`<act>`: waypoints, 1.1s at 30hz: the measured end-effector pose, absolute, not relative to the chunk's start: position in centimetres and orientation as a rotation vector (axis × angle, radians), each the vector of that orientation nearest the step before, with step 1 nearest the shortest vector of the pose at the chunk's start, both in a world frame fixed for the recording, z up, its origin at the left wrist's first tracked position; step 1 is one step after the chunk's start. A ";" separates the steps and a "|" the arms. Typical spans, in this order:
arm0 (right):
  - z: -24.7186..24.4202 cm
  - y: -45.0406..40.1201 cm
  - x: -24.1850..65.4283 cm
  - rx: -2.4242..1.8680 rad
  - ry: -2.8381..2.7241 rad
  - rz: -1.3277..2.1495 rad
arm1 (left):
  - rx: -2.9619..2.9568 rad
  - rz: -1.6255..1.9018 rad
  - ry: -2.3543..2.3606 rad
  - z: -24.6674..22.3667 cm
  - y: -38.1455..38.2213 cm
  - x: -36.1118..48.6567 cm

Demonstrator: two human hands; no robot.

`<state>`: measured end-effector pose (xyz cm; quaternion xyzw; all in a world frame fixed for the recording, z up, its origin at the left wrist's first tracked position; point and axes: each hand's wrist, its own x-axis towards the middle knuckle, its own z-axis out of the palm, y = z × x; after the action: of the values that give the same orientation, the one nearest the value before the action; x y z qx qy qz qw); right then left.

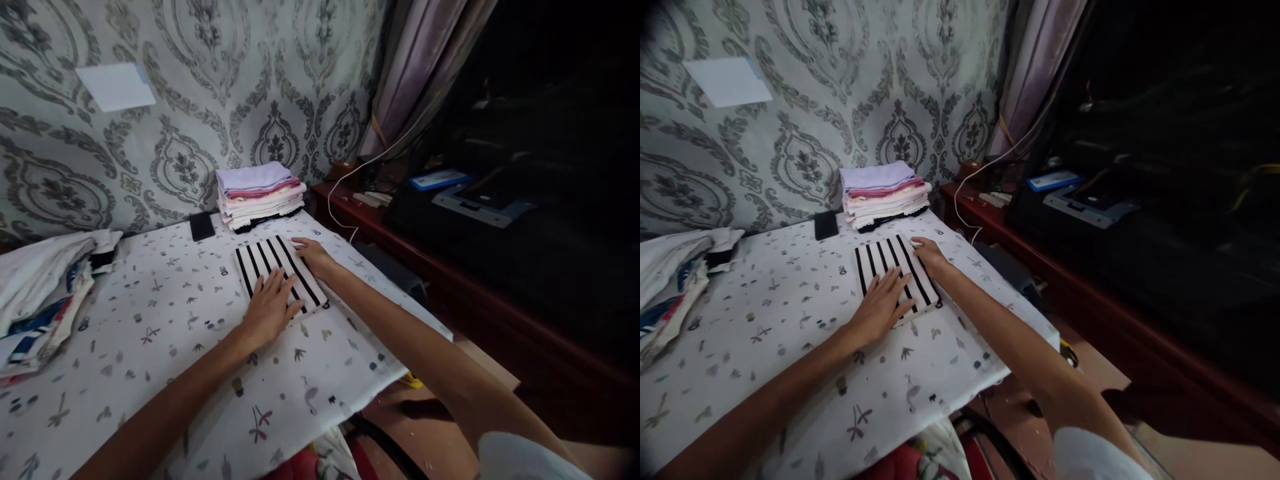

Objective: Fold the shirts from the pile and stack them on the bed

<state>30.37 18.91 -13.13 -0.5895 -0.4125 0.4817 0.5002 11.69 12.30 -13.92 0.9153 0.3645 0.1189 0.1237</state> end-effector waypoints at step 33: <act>-12.8 28.2 29.7 -1.597 -2.395 0.554 | 1.529 0.744 1.373 -12.6 12.5 4.7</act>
<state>29.73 28.18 -12.77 -0.5419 -0.8124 0.1879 0.1050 4.67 12.50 -12.62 0.6213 0.5578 0.3021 0.4600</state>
